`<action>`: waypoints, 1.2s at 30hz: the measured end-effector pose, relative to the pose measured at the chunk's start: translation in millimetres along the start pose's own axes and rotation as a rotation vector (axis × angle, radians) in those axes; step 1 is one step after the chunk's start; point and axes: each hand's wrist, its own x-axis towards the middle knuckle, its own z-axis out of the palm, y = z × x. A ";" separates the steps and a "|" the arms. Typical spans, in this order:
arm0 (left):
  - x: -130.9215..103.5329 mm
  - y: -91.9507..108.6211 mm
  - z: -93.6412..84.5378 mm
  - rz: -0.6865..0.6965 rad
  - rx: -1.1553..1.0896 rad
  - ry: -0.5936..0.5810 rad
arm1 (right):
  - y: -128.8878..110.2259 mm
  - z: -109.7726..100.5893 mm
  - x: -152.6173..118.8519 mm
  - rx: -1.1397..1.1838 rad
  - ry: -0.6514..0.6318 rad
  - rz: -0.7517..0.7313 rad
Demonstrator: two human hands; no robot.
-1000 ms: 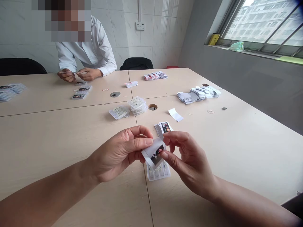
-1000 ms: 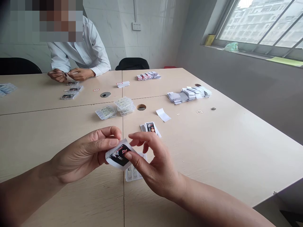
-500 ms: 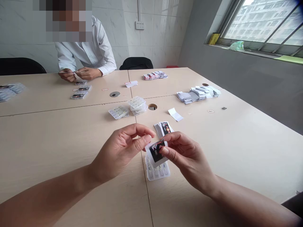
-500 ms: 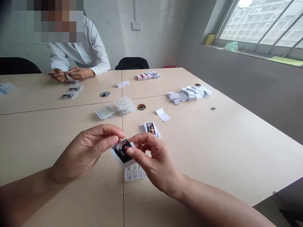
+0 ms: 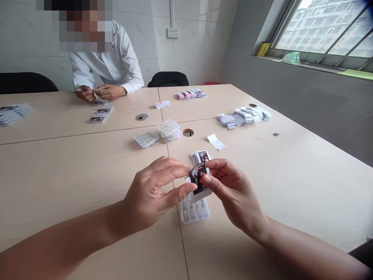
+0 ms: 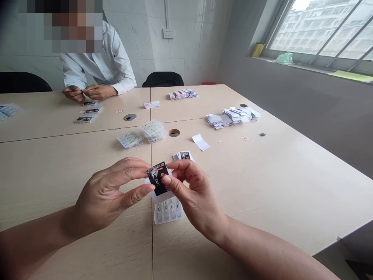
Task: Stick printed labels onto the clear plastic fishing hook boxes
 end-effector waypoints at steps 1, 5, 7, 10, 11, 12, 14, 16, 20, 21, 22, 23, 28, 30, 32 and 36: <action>0.0 0.0 0.2 -0.003 -0.008 -0.004 | 0.8 -0.7 -0.3 -0.014 0.008 0.001; 1.6 1.0 0.0 -0.163 -0.158 -0.051 | 3.1 -2.3 -1.7 -0.072 0.029 -0.001; 3.2 2.3 -0.3 -0.273 -0.276 -0.088 | 3.4 -1.9 -2.4 -0.095 0.035 -0.007; 5.4 4.4 -0.4 -0.339 -0.386 -0.117 | 2.5 -0.5 -3.3 -0.124 0.042 -0.017; 5.8 5.0 -0.4 -0.347 -0.398 -0.116 | 2.0 0.0 -3.5 -0.134 0.043 -0.021; 6.1 5.6 -0.3 -0.349 -0.400 -0.112 | 1.5 0.3 -3.7 -0.144 0.041 -0.024; 5.9 6.6 -0.3 -0.349 -0.394 -0.105 | 0.9 0.6 -4.2 -0.159 0.036 -0.031; 5.3 7.4 -0.3 -0.347 -0.388 -0.104 | 0.8 0.5 -4.6 -0.166 0.030 -0.038; 4.2 8.1 -0.7 -0.350 -0.396 -0.118 | 1.2 0.2 -5.0 -0.151 0.003 -0.047; 4.1 7.9 -0.8 -0.352 -0.398 -0.123 | 1.2 0.4 -4.9 -0.143 -0.006 -0.047; 4.1 7.5 -0.8 -0.355 -0.396 -0.124 | 1.1 0.7 -4.7 -0.133 -0.015 -0.046; 4.2 7.0 -0.8 -0.359 -0.393 -0.127 | 0.9 1.1 -4.4 -0.122 -0.024 -0.042; 4.0 4.6 -0.3 -0.373 -0.398 -0.136 | -0.7 2.7 -3.2 -0.045 -0.054 0.003; 3.8 4.5 -0.2 -0.365 -0.410 -0.141 | -0.7 2.9 -3.1 -0.018 -0.058 0.018; 4.0 4.8 0.1 -0.368 -0.429 -0.154 | -0.4 3.1 -3.2 0.006 -0.057 0.025; 5.2 3.9 0.7 -0.399 -0.444 -0.213 | -1.7 2.4 -1.0 0.047 -0.037 0.003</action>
